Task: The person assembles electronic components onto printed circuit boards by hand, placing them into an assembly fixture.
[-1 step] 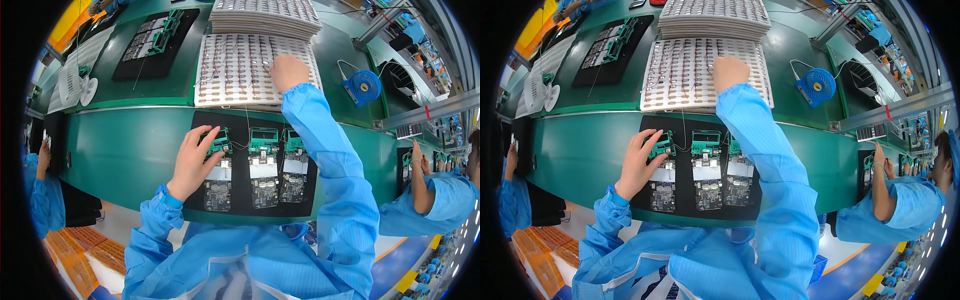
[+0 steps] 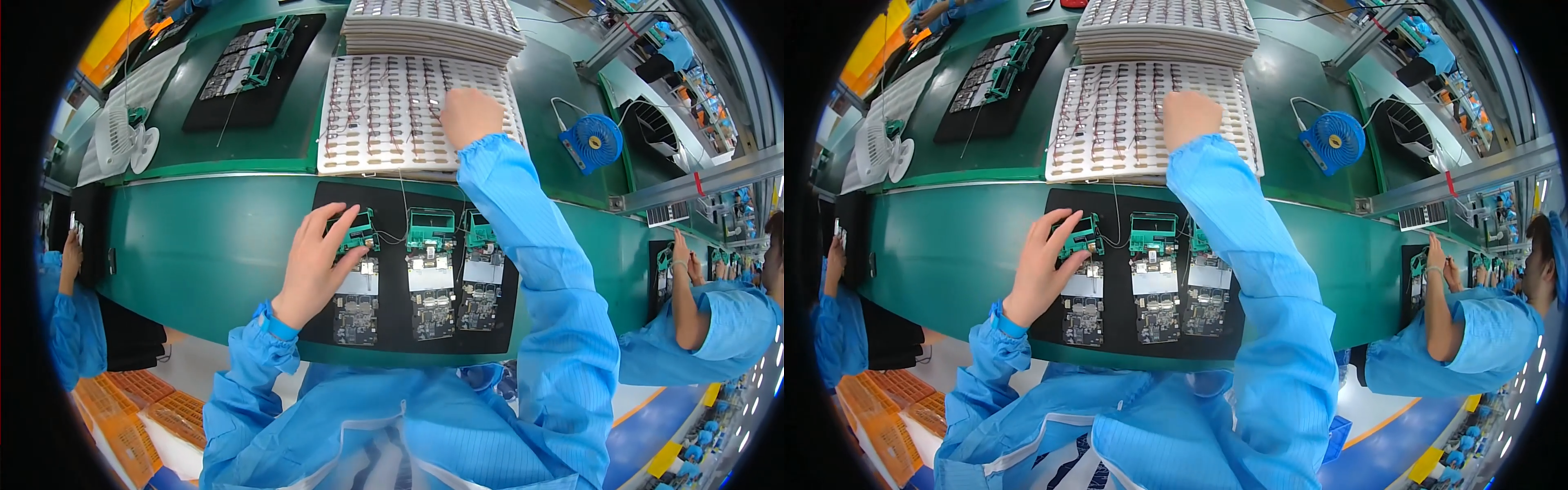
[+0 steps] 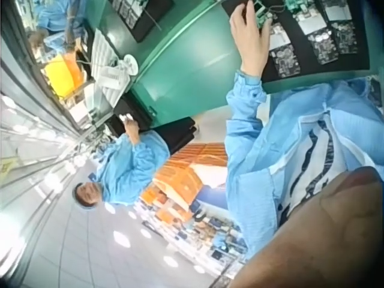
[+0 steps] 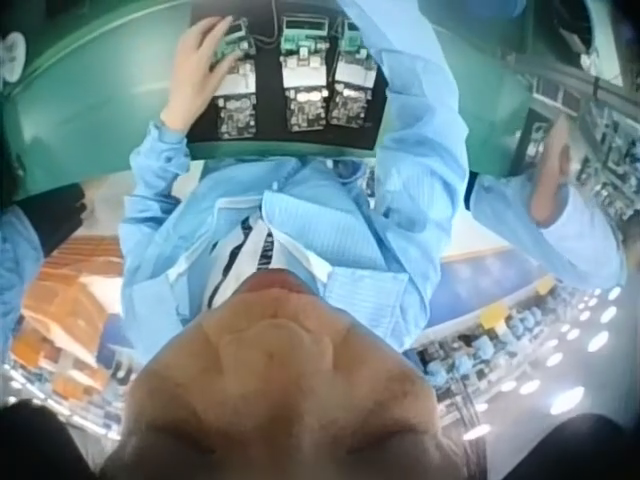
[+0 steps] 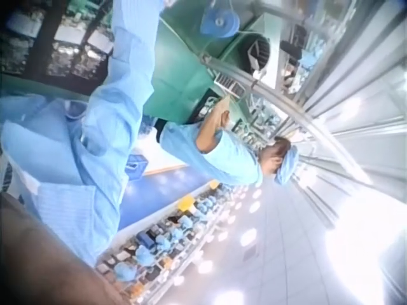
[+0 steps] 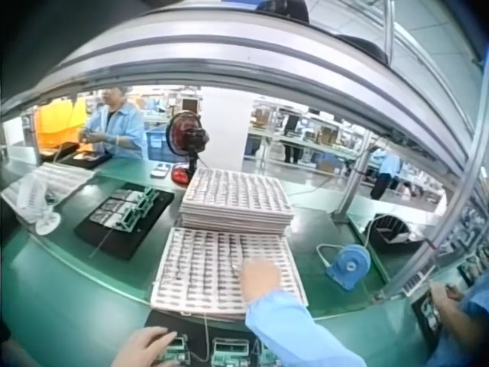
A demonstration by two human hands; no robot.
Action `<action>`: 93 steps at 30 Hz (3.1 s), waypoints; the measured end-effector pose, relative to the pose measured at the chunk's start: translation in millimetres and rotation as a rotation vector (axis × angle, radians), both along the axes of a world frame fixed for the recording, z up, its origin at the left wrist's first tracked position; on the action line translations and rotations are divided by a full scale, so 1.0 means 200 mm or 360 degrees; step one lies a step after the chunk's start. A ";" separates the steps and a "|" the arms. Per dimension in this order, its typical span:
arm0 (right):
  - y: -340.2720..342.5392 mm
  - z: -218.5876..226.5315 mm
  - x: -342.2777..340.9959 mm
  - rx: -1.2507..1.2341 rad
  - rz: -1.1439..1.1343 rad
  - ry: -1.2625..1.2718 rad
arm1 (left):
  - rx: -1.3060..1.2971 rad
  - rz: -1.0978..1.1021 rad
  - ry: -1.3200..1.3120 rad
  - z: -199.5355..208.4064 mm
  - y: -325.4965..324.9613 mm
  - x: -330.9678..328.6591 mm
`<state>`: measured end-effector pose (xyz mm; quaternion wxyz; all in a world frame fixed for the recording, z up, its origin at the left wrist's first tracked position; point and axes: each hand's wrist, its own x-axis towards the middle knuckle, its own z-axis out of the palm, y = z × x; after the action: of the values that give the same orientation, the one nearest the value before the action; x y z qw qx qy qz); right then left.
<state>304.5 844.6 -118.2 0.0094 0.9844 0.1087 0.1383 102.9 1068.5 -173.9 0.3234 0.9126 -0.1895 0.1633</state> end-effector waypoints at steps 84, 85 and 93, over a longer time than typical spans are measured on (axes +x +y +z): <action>-0.49 -0.16 -1.09 0.1444 0.0335 0.0250 | -0.0524 -0.0345 0.0340 0.20 -0.68 0.19; -0.49 -0.16 -1.09 0.1445 0.0335 0.0249 | -0.0554 -0.0335 0.0371 0.19 -0.68 0.19; -0.46 -0.20 -1.11 0.1536 0.0280 0.0194 | -0.0441 -0.0362 0.0289 0.20 -0.69 0.15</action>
<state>82.5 753.2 -158.1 -0.4657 0.8698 0.1153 0.1155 133.2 930.1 -133.1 0.4779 0.8431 -0.2372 0.0672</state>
